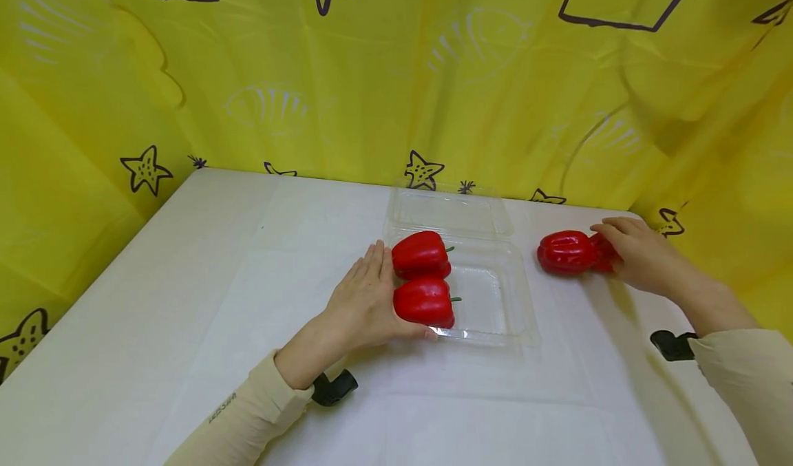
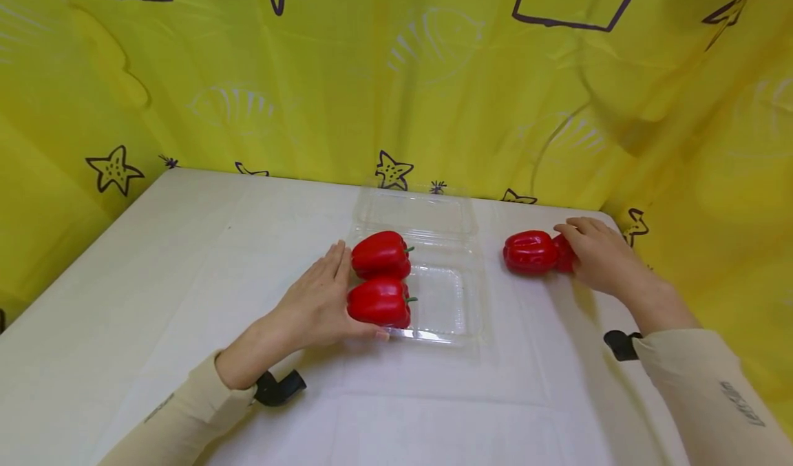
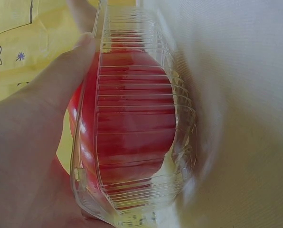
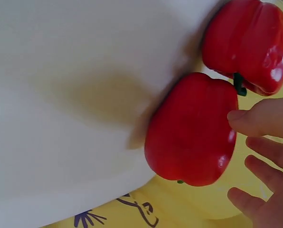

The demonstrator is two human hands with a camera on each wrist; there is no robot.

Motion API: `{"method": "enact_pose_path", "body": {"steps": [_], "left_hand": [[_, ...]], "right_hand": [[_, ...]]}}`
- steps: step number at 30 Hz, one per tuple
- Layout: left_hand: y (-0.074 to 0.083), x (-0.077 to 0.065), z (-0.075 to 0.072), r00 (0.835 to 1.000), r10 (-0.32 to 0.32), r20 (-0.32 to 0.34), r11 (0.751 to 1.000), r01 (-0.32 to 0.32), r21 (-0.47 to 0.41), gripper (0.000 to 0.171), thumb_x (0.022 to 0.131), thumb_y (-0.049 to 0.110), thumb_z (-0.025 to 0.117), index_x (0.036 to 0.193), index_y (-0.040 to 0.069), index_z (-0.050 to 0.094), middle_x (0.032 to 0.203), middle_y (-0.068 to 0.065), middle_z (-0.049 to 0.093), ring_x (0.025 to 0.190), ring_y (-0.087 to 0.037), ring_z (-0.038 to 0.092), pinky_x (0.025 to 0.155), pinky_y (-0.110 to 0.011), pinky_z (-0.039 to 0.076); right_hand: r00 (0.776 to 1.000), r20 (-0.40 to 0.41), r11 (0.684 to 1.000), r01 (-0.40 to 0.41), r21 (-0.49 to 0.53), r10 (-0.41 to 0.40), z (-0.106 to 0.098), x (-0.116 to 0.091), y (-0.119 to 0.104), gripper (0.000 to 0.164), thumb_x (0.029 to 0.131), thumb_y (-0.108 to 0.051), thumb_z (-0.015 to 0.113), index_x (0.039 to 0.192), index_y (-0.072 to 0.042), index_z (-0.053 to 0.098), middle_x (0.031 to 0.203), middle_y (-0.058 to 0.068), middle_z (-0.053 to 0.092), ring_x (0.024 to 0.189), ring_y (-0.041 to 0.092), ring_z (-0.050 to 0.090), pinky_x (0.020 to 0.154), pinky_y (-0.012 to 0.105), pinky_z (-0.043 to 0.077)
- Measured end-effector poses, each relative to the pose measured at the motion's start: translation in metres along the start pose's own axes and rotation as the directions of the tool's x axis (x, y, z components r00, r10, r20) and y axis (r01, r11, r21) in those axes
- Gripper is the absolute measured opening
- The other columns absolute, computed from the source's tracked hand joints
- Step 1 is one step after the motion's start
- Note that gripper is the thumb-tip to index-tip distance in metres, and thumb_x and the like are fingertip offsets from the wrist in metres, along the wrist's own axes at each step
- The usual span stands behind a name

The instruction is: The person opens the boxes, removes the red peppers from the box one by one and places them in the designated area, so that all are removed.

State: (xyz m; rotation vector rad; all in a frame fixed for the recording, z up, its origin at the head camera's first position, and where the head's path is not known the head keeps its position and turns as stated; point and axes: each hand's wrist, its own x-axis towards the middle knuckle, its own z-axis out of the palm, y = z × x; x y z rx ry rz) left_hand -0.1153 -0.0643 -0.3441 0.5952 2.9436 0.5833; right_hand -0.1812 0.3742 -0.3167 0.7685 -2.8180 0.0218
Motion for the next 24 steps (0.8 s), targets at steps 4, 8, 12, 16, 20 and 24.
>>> {"method": "enact_pose_path", "body": {"steps": [4, 8, 12, 16, 20, 24], "left_hand": [[0.0, 0.0, 0.0, 1.0, -0.007, 0.009, 1.0, 0.007, 0.008, 0.132, 0.067, 0.076, 0.072, 0.156, -0.004, 0.017, 0.164, -0.021, 0.018, 0.152, -0.039, 0.019, 0.121, -0.049, 0.029], [0.0, 0.0, 0.0, 1.0, -0.011, 0.014, 1.0, 0.011, 0.007, 0.132, 0.067, 0.075, 0.073, 0.157, -0.003, 0.016, 0.165, -0.02, 0.018, 0.153, -0.038, 0.019, 0.12, -0.05, 0.03], [0.0, 0.0, -0.001, 1.0, -0.008, 0.016, 1.0, 0.008, 0.011, 0.132, 0.067, 0.076, 0.072, 0.156, -0.004, 0.016, 0.164, -0.021, 0.018, 0.153, -0.038, 0.019, 0.12, -0.05, 0.029], [0.0, 0.0, 0.0, 1.0, -0.001, 0.012, 1.0, 0.001, 0.023, 0.132, 0.068, 0.078, 0.07, 0.155, -0.005, 0.017, 0.164, -0.022, 0.018, 0.153, -0.038, 0.018, 0.121, -0.049, 0.028], [-0.001, 0.0, 0.0, 1.0, 0.004, 0.002, 1.0, -0.004, 0.03, 0.132, 0.067, 0.079, 0.069, 0.155, -0.007, 0.019, 0.163, -0.023, 0.019, 0.153, -0.037, 0.018, 0.122, -0.048, 0.027], [-0.001, -0.001, 0.0, 1.0, 0.011, -0.012, 0.999, -0.011, 0.03, 0.132, 0.067, 0.079, 0.069, 0.154, -0.008, 0.02, 0.163, -0.024, 0.021, 0.153, -0.038, 0.018, 0.122, -0.049, 0.027]], "right_hand": [[0.999, 0.036, 0.999, -0.04, 0.01, 0.039, -0.009, 0.003, -0.006, 0.053, 0.071, 0.013, 0.07, 0.123, 0.009, 0.057, 0.121, 0.034, 0.055, 0.112, 0.052, 0.047, 0.092, 0.069, 0.044], [0.992, 0.086, 0.996, -0.092, 0.013, 0.091, -0.018, 0.007, -0.012, 0.055, 0.076, 0.011, 0.066, 0.129, 0.007, 0.054, 0.126, 0.034, 0.052, 0.113, 0.053, 0.045, 0.093, 0.069, 0.043], [0.991, 0.082, 0.994, -0.105, 0.022, 0.103, -0.025, 0.01, -0.021, 0.054, 0.078, 0.009, 0.063, 0.131, 0.005, 0.053, 0.13, 0.033, 0.05, 0.115, 0.053, 0.043, 0.095, 0.068, 0.042], [0.995, 0.046, 0.996, -0.086, 0.032, 0.085, -0.031, 0.012, -0.031, 0.053, 0.079, 0.008, 0.061, 0.132, 0.004, 0.053, 0.131, 0.032, 0.051, 0.118, 0.052, 0.043, 0.097, 0.069, 0.04], [0.998, 0.008, 0.998, -0.061, 0.033, 0.061, -0.036, 0.016, -0.043, 0.054, 0.08, 0.005, 0.063, 0.133, 0.002, 0.053, 0.132, 0.031, 0.051, 0.12, 0.052, 0.044, 0.099, 0.069, 0.039], [0.999, -0.027, 0.999, -0.034, 0.039, 0.035, -0.039, 0.02, -0.055, 0.056, 0.081, 0.002, 0.07, 0.135, 0.0, 0.052, 0.132, 0.029, 0.052, 0.12, 0.051, 0.046, 0.098, 0.069, 0.039]]}}
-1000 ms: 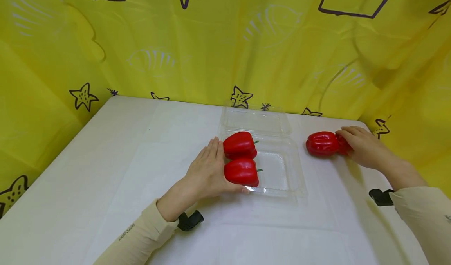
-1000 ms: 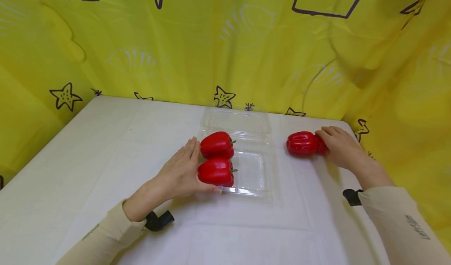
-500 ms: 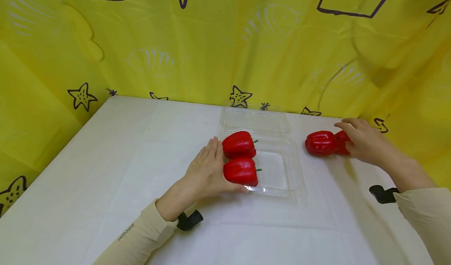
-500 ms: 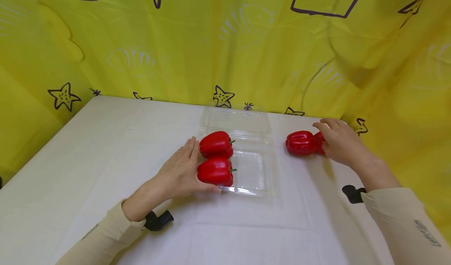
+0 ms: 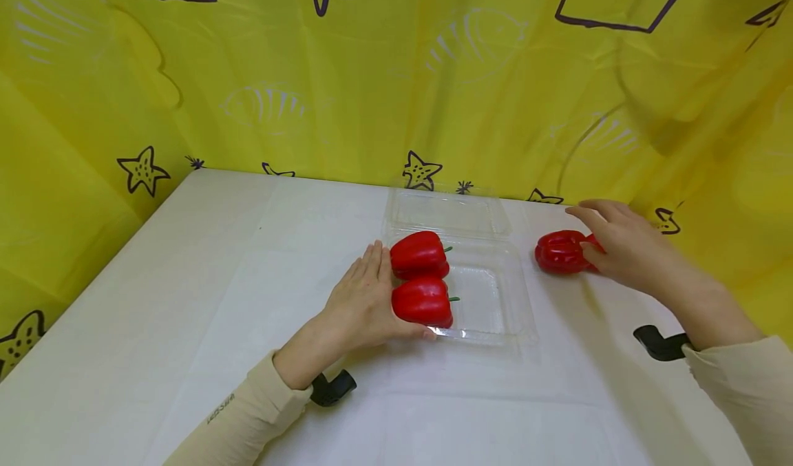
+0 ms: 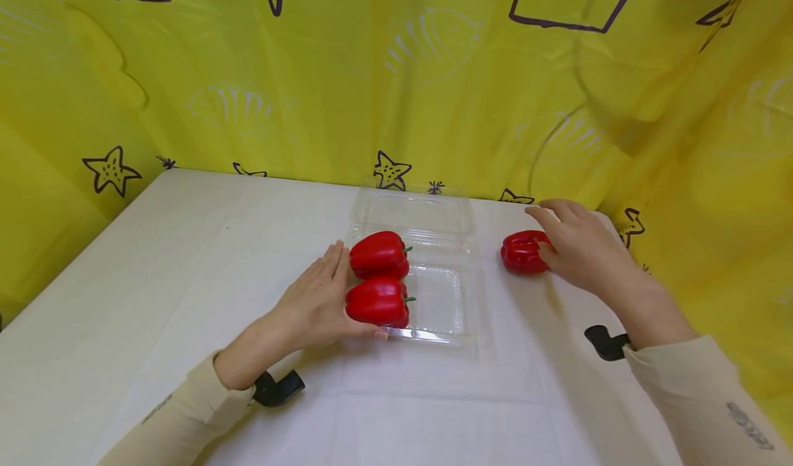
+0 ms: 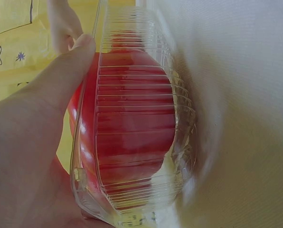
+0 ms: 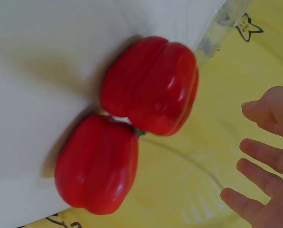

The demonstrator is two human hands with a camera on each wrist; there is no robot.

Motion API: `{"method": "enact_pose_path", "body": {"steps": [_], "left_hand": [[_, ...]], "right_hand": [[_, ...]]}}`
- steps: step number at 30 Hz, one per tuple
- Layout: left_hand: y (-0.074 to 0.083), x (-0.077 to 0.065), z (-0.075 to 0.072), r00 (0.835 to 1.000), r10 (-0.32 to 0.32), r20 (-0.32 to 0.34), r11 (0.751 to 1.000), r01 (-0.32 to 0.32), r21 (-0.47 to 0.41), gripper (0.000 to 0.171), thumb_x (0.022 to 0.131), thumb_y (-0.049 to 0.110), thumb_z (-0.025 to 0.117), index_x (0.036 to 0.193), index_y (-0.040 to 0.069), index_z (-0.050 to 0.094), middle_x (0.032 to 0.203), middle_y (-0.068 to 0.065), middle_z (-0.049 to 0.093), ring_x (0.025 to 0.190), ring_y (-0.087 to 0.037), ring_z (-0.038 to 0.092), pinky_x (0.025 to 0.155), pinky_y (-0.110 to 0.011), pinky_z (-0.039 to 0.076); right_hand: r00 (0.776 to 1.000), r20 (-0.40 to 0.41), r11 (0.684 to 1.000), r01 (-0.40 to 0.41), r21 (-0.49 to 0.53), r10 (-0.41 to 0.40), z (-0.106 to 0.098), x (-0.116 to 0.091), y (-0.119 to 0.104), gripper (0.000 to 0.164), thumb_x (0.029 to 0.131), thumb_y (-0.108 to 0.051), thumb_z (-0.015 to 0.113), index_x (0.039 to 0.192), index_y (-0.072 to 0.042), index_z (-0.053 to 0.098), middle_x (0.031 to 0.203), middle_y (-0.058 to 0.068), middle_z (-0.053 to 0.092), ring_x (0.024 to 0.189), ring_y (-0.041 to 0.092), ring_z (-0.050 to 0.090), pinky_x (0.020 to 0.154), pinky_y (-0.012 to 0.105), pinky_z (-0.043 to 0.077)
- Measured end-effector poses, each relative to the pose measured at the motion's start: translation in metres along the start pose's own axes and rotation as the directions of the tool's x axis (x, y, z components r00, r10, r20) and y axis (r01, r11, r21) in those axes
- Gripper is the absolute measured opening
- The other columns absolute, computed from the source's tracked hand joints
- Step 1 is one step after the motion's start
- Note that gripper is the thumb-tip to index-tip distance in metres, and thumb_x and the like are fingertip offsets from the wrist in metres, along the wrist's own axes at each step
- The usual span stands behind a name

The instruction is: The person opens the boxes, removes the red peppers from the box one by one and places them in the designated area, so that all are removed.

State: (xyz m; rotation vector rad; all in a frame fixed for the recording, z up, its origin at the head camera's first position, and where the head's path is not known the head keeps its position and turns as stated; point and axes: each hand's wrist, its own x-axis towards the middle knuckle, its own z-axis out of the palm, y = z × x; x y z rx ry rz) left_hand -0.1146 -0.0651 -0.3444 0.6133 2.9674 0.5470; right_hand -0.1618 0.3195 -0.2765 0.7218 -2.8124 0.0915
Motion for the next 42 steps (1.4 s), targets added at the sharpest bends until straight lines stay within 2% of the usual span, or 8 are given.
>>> {"method": "enact_pose_path", "body": {"steps": [8, 17, 27, 35, 38, 42], "left_hand": [[0.001, -0.001, -0.002, 1.0, -0.005, 0.01, 1.0, 0.005, -0.009, 0.131, 0.067, 0.077, 0.071, 0.154, -0.007, 0.019, 0.163, -0.023, 0.02, 0.153, -0.038, 0.018, 0.122, -0.049, 0.027], [0.002, -0.001, -0.002, 1.0, -0.02, 0.023, 1.0, 0.02, -0.019, 0.134, 0.067, 0.077, 0.071, 0.156, -0.006, 0.016, 0.164, -0.022, 0.017, 0.153, -0.039, 0.017, 0.123, -0.048, 0.025], [0.001, 0.0, -0.001, 0.999, -0.027, 0.03, 0.999, 0.028, -0.033, 0.134, 0.067, 0.077, 0.072, 0.156, -0.005, 0.014, 0.165, -0.022, 0.016, 0.153, -0.038, 0.017, 0.123, -0.048, 0.025], [0.001, -0.001, -0.001, 0.999, -0.027, 0.026, 0.999, 0.028, -0.037, 0.134, 0.066, 0.077, 0.072, 0.156, -0.005, 0.015, 0.164, -0.022, 0.017, 0.153, -0.039, 0.018, 0.123, -0.049, 0.024], [0.001, -0.001, 0.0, 1.0, -0.026, 0.018, 0.999, 0.026, -0.032, 0.134, 0.066, 0.077, 0.073, 0.156, -0.005, 0.016, 0.164, -0.023, 0.018, 0.152, -0.039, 0.019, 0.123, -0.049, 0.025], [0.0, 0.0, 0.0, 1.0, -0.021, 0.017, 0.999, 0.021, -0.023, 0.133, 0.067, 0.077, 0.072, 0.156, -0.005, 0.017, 0.164, -0.022, 0.018, 0.152, -0.039, 0.02, 0.122, -0.049, 0.026]], "right_hand": [[0.997, -0.053, 0.998, 0.057, -0.005, -0.057, -0.002, 0.009, -0.029, 0.06, 0.081, -0.004, 0.076, 0.135, -0.003, 0.052, 0.132, 0.023, 0.054, 0.121, 0.045, 0.049, 0.098, 0.065, 0.042], [0.995, -0.009, 0.994, 0.095, 0.045, -0.095, -0.004, 0.02, -0.067, 0.062, 0.084, -0.01, 0.077, 0.14, -0.005, 0.051, 0.141, 0.02, 0.049, 0.13, 0.04, 0.045, 0.105, 0.062, 0.042], [0.982, -0.052, 0.982, 0.185, 0.025, -0.183, -0.001, 0.026, -0.095, 0.062, 0.084, -0.016, 0.078, 0.138, -0.006, 0.052, 0.142, 0.017, 0.05, 0.13, 0.039, 0.048, 0.104, 0.059, 0.045], [0.964, -0.046, 0.963, 0.265, 0.045, -0.263, 0.005, 0.031, -0.116, 0.062, 0.086, -0.024, 0.077, 0.14, -0.008, 0.051, 0.143, 0.015, 0.051, 0.132, 0.034, 0.048, 0.105, 0.056, 0.047], [0.958, -0.03, 0.956, 0.285, 0.066, -0.284, 0.008, 0.032, -0.125, 0.062, 0.088, -0.029, 0.076, 0.141, -0.01, 0.051, 0.144, 0.012, 0.05, 0.134, 0.032, 0.047, 0.105, 0.053, 0.048], [0.948, -0.012, 0.936, 0.316, 0.151, -0.318, 0.009, 0.033, -0.138, 0.06, 0.089, -0.032, 0.073, 0.141, -0.011, 0.051, 0.145, 0.009, 0.05, 0.135, 0.028, 0.047, 0.105, 0.049, 0.05]]}}
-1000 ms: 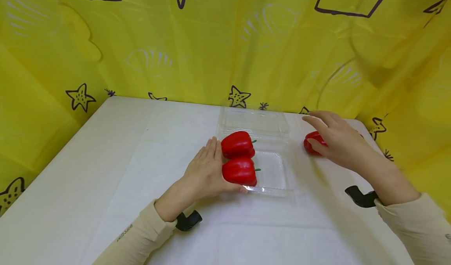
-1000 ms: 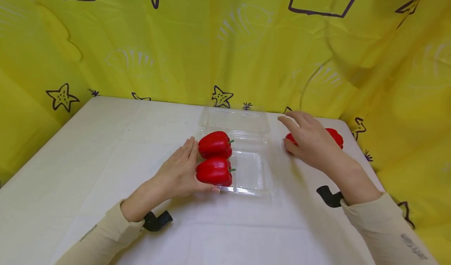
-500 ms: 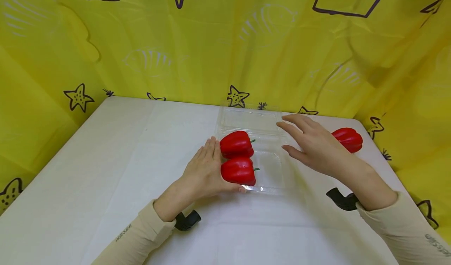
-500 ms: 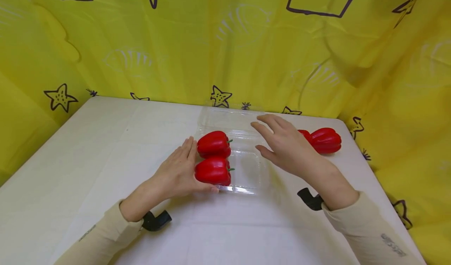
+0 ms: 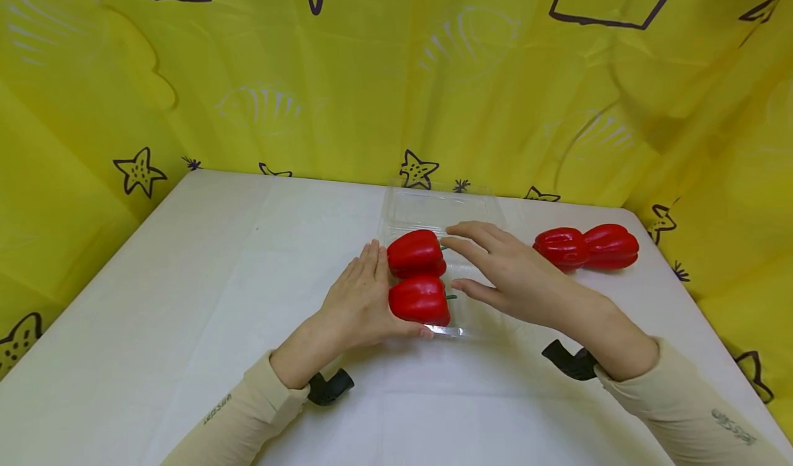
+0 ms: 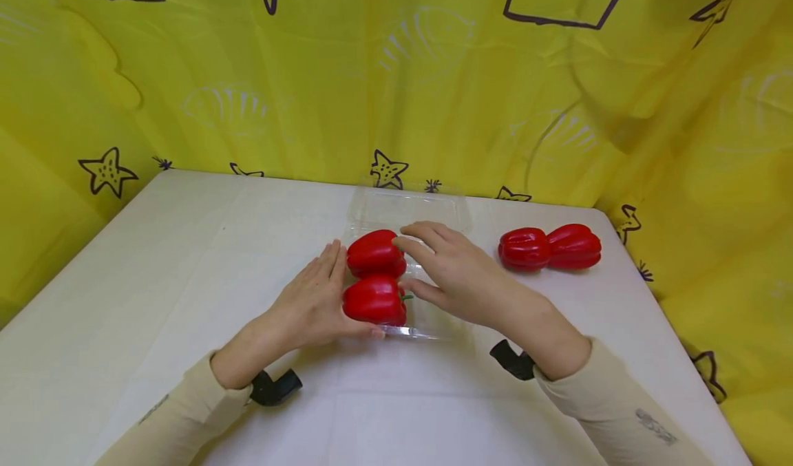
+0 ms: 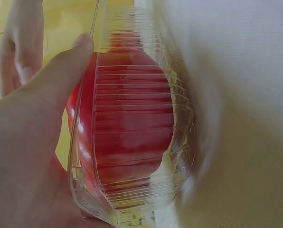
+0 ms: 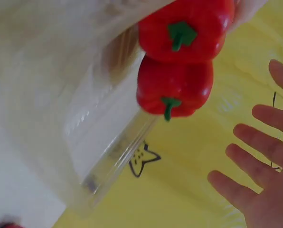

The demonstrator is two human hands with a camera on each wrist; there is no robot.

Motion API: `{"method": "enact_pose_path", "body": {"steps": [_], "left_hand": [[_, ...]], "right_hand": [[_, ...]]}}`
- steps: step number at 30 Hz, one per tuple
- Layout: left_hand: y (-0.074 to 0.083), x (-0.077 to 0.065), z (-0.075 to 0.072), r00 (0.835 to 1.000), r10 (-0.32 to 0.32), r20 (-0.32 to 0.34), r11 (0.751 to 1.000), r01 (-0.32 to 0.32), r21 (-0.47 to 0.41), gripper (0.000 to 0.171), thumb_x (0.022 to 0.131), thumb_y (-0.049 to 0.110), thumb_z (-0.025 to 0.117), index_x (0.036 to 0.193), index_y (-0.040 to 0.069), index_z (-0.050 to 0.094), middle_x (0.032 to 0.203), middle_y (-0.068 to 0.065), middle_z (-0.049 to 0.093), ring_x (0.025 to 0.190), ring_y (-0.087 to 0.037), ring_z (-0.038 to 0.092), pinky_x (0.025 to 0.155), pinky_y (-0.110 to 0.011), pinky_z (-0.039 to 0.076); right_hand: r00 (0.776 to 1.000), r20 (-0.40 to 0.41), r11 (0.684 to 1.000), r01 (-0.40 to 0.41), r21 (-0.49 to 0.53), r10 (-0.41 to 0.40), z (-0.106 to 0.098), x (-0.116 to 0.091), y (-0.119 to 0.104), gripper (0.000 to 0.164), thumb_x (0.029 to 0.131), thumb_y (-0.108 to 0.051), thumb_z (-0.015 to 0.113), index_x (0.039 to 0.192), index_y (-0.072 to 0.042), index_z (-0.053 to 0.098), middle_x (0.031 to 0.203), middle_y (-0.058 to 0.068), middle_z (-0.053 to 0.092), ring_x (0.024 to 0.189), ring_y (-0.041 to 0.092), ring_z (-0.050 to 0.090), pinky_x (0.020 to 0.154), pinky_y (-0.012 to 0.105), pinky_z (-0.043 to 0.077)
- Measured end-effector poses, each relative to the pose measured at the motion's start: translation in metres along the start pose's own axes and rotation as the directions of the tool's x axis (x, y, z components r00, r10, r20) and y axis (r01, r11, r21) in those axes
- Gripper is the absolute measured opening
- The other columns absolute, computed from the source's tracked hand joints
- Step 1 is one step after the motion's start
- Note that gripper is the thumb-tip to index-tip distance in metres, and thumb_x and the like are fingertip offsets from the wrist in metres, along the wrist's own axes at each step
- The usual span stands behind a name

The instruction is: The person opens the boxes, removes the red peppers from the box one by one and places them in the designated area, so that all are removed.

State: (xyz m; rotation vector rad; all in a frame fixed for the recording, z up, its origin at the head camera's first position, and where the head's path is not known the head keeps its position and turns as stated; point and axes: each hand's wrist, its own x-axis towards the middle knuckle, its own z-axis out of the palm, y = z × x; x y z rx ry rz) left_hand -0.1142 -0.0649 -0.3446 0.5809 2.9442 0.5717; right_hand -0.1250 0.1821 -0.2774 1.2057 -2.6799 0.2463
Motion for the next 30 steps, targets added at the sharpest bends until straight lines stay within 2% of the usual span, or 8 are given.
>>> {"method": "enact_pose_path", "body": {"steps": [9, 14, 19, 26, 30], "left_hand": [[-0.001, 0.0, 0.0, 1.0, 0.01, 0.0, 1.0, -0.01, 0.021, 0.134, 0.067, 0.081, 0.067, 0.156, -0.005, 0.016, 0.164, -0.022, 0.016, 0.153, -0.038, 0.017, 0.124, -0.047, 0.023], [-0.001, -0.001, 0.0, 1.0, 0.015, -0.004, 1.0, -0.015, 0.022, 0.134, 0.067, 0.082, 0.067, 0.156, -0.005, 0.015, 0.164, -0.022, 0.015, 0.153, -0.039, 0.017, 0.123, -0.047, 0.023], [-0.001, -0.001, 0.0, 1.0, 0.023, -0.006, 0.999, -0.023, 0.03, 0.132, 0.069, 0.081, 0.067, 0.155, -0.006, 0.017, 0.164, -0.023, 0.016, 0.153, -0.038, 0.016, 0.124, -0.048, 0.023], [0.0, 0.0, 0.0, 1.0, 0.017, 0.005, 0.999, -0.017, 0.03, 0.134, 0.068, 0.082, 0.066, 0.155, -0.007, 0.016, 0.164, -0.023, 0.014, 0.154, -0.038, 0.014, 0.124, -0.047, 0.021], [-0.001, 0.001, -0.001, 1.0, 0.009, 0.02, 0.999, -0.009, 0.037, 0.133, 0.069, 0.082, 0.066, 0.156, -0.006, 0.015, 0.165, -0.022, 0.013, 0.154, -0.036, 0.013, 0.124, -0.047, 0.021]], "right_hand": [[0.993, 0.104, 0.986, 0.028, 0.167, -0.046, 0.012, 0.012, -0.023, 0.055, 0.092, -0.031, 0.07, 0.14, -0.01, 0.054, 0.141, 0.003, 0.055, 0.131, 0.022, 0.05, 0.106, 0.04, 0.05], [0.988, 0.133, 0.977, 0.052, 0.206, -0.081, 0.023, 0.02, -0.028, 0.045, 0.094, -0.033, 0.068, 0.133, -0.012, 0.06, 0.133, 0.001, 0.059, 0.126, 0.018, 0.053, 0.104, 0.036, 0.051], [0.985, 0.153, 0.972, 0.048, 0.229, -0.085, 0.033, 0.022, -0.028, 0.041, 0.094, -0.032, 0.068, 0.13, -0.015, 0.061, 0.131, 0.0, 0.059, 0.124, 0.018, 0.051, 0.102, 0.038, 0.052], [0.98, 0.186, 0.965, 0.014, 0.261, -0.065, 0.04, 0.022, -0.023, 0.045, 0.091, -0.029, 0.072, 0.132, -0.015, 0.06, 0.133, 0.001, 0.057, 0.126, 0.018, 0.048, 0.101, 0.038, 0.052], [0.971, 0.22, 0.962, 0.027, 0.272, -0.09, 0.039, 0.022, -0.019, 0.052, 0.088, -0.028, 0.075, 0.135, -0.011, 0.059, 0.135, 0.005, 0.058, 0.129, 0.022, 0.049, 0.105, 0.04, 0.05]]}}
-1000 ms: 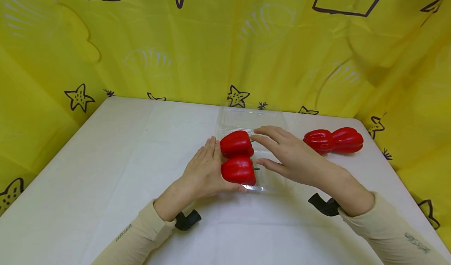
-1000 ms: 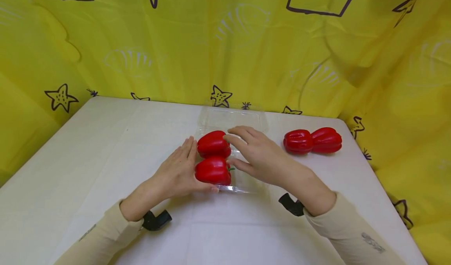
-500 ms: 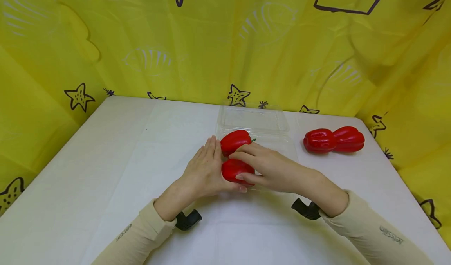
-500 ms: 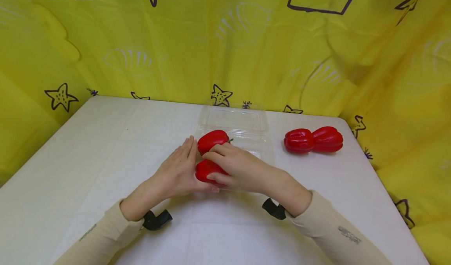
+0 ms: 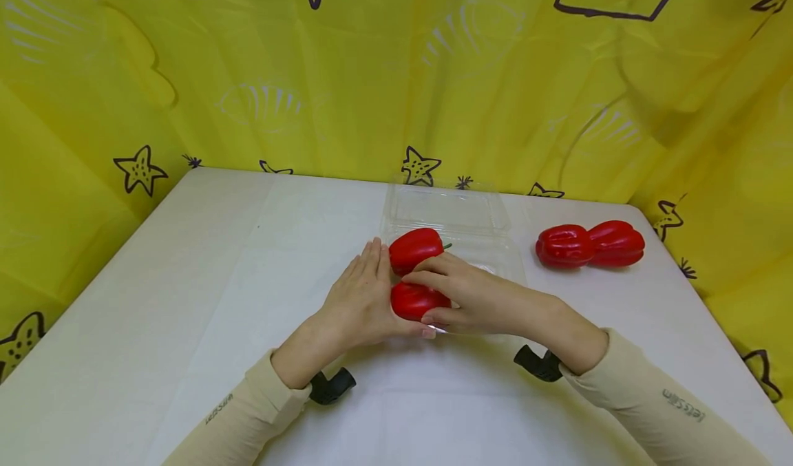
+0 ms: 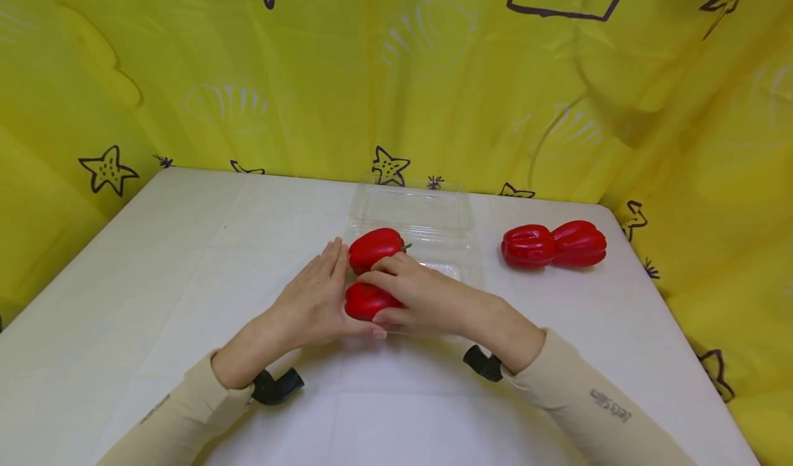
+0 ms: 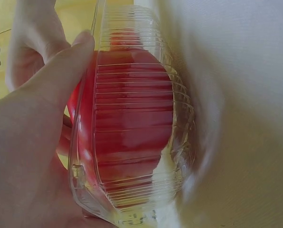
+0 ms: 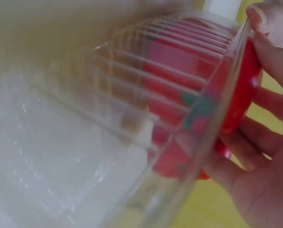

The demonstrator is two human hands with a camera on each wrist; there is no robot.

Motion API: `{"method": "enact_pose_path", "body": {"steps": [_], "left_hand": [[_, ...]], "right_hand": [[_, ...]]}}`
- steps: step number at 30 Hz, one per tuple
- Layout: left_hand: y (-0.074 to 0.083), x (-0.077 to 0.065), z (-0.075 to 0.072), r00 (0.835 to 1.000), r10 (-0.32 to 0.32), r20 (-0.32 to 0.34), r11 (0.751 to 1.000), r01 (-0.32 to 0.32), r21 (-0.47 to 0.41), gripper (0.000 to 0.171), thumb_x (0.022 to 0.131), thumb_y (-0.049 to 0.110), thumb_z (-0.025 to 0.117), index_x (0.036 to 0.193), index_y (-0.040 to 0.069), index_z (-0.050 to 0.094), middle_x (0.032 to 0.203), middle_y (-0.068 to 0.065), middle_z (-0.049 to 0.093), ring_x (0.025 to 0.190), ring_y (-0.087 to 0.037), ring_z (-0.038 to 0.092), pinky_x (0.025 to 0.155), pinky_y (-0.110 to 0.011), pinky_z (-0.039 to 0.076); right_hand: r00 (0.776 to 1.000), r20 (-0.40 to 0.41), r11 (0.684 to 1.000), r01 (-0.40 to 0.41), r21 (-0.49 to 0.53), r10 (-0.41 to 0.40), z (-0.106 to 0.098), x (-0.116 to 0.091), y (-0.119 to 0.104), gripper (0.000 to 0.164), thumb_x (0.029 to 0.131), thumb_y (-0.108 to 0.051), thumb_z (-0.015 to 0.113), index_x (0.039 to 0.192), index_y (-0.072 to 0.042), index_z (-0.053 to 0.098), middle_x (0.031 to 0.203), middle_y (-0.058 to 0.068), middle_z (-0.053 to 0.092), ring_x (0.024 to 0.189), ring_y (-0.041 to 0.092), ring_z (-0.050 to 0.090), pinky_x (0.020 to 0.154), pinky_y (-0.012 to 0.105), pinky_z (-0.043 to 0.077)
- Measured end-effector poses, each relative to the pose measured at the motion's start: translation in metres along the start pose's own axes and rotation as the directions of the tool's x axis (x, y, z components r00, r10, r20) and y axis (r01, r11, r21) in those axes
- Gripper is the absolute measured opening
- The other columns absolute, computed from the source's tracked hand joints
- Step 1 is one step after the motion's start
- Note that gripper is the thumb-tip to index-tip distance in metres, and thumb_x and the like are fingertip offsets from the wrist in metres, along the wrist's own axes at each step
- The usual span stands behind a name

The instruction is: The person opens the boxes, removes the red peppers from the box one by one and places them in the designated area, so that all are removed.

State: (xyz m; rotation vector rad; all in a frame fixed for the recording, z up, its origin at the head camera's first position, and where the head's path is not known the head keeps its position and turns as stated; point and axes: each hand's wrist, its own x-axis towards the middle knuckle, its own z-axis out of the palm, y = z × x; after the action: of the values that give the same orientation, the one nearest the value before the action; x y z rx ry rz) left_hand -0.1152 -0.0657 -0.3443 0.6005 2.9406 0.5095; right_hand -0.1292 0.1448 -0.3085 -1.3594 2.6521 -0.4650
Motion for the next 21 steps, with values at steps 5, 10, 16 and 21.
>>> {"method": "enact_pose_path", "body": {"steps": [5, 10, 16, 21], "left_hand": [[0.0, 0.0, -0.0004, 1.0, -0.004, 0.014, 1.0, 0.005, -0.014, 0.134, 0.068, 0.081, 0.067, 0.156, -0.005, 0.014, 0.165, -0.021, 0.012, 0.154, -0.037, 0.012, 0.124, -0.047, 0.021], [0.0012, 0.0006, -0.0006, 1.0, -0.004, 0.022, 1.0, 0.004, -0.016, 0.134, 0.068, 0.081, 0.067, 0.156, -0.005, 0.013, 0.165, -0.021, 0.011, 0.154, -0.037, 0.011, 0.124, -0.047, 0.02], [0.0017, 0.0005, -0.0014, 1.0, 0.0, 0.022, 1.0, 0.001, -0.011, 0.134, 0.068, 0.08, 0.068, 0.156, -0.005, 0.014, 0.165, -0.022, 0.012, 0.154, -0.037, 0.011, 0.124, -0.048, 0.021], [0.001, -0.0002, -0.0023, 1.0, 0.001, 0.009, 1.0, -0.001, -0.017, 0.134, 0.067, 0.08, 0.069, 0.155, -0.006, 0.017, 0.164, -0.023, 0.014, 0.154, -0.038, 0.013, 0.124, -0.048, 0.022]], "right_hand": [[0.996, -0.003, 0.996, 0.085, -0.037, -0.085, -0.0034, -0.001, 0.0037, 0.055, 0.087, -0.026, 0.077, 0.136, -0.007, 0.059, 0.135, 0.007, 0.059, 0.129, 0.024, 0.05, 0.106, 0.04, 0.049], [0.996, -0.021, 0.995, 0.085, -0.061, -0.086, -0.0045, -0.0038, 0.0062, 0.059, 0.083, -0.025, 0.077, 0.137, -0.01, 0.059, 0.13, 0.006, 0.06, 0.125, 0.022, 0.051, 0.103, 0.039, 0.051], [0.999, 0.025, 0.999, 0.036, -0.033, -0.035, -0.0068, -0.0031, 0.0077, 0.065, 0.083, -0.03, 0.077, 0.142, -0.016, 0.055, 0.123, -0.001, 0.055, 0.12, 0.016, 0.045, 0.099, 0.036, 0.053], [0.997, 0.077, 0.999, 0.025, 0.021, -0.027, -0.0101, -0.0022, 0.0099, 0.065, 0.085, -0.035, 0.078, 0.142, -0.018, 0.053, 0.134, -0.001, 0.053, 0.128, 0.018, 0.043, 0.104, 0.039, 0.05]]}}
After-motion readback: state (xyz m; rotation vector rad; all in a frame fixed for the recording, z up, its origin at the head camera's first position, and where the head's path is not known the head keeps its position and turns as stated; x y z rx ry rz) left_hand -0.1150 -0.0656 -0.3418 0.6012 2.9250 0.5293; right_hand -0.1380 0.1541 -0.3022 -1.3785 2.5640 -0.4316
